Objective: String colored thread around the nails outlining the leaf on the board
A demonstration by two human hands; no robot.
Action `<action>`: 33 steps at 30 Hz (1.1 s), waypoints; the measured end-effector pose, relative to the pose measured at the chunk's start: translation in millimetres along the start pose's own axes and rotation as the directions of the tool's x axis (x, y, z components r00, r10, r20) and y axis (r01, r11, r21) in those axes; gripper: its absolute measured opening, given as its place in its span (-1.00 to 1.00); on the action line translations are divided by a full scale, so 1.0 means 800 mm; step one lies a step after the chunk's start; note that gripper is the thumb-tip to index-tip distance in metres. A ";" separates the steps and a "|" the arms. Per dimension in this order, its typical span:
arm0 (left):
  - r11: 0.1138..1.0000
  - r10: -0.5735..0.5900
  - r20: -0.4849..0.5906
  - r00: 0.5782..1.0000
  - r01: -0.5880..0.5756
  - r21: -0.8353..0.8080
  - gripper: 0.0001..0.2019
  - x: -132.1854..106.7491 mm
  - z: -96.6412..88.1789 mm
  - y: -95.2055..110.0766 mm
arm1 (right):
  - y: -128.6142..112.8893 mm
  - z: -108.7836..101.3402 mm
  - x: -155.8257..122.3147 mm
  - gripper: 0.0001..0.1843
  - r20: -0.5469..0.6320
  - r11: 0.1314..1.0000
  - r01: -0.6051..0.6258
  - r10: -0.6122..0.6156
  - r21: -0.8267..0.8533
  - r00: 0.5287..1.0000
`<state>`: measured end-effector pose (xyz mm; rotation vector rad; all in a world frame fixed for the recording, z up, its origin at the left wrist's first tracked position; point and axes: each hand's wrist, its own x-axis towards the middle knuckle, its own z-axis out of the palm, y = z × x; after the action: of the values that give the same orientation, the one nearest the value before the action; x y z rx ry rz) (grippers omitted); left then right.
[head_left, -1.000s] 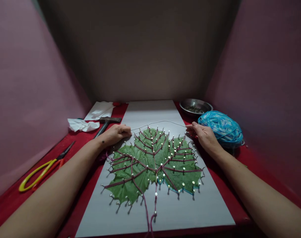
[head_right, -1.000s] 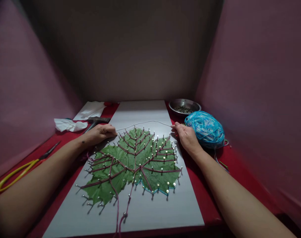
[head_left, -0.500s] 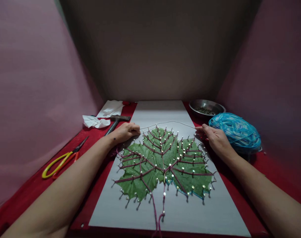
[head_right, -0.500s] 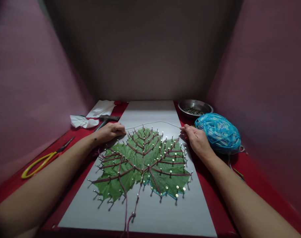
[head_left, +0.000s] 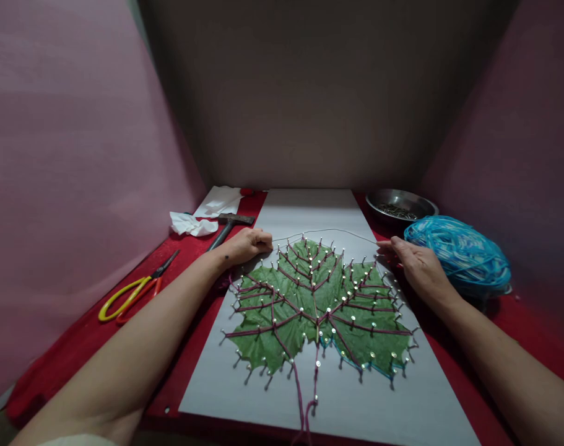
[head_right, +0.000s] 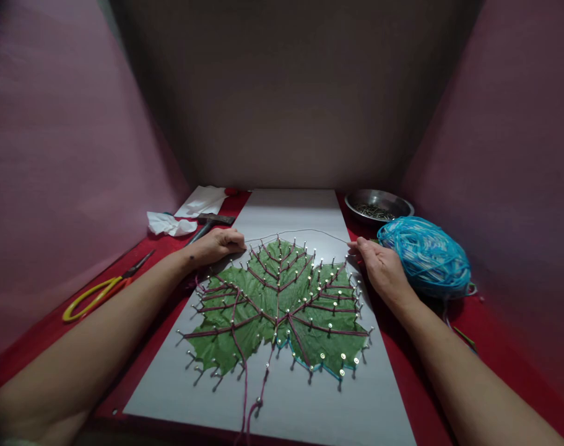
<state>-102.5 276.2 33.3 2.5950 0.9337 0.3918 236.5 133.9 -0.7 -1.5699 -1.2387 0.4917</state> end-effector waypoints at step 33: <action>0.998 -0.022 0.036 0.999 0.020 0.063 -0.72 0.005 -0.001 -0.006 | -0.040 -0.084 0.011 -0.80 -0.464 0.957 0.281 -0.217 0.073 0.859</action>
<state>-102.3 282.4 32.3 2.6375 0.9745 0.3130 278.7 108.5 55.4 -1.2840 -1.0002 0.0318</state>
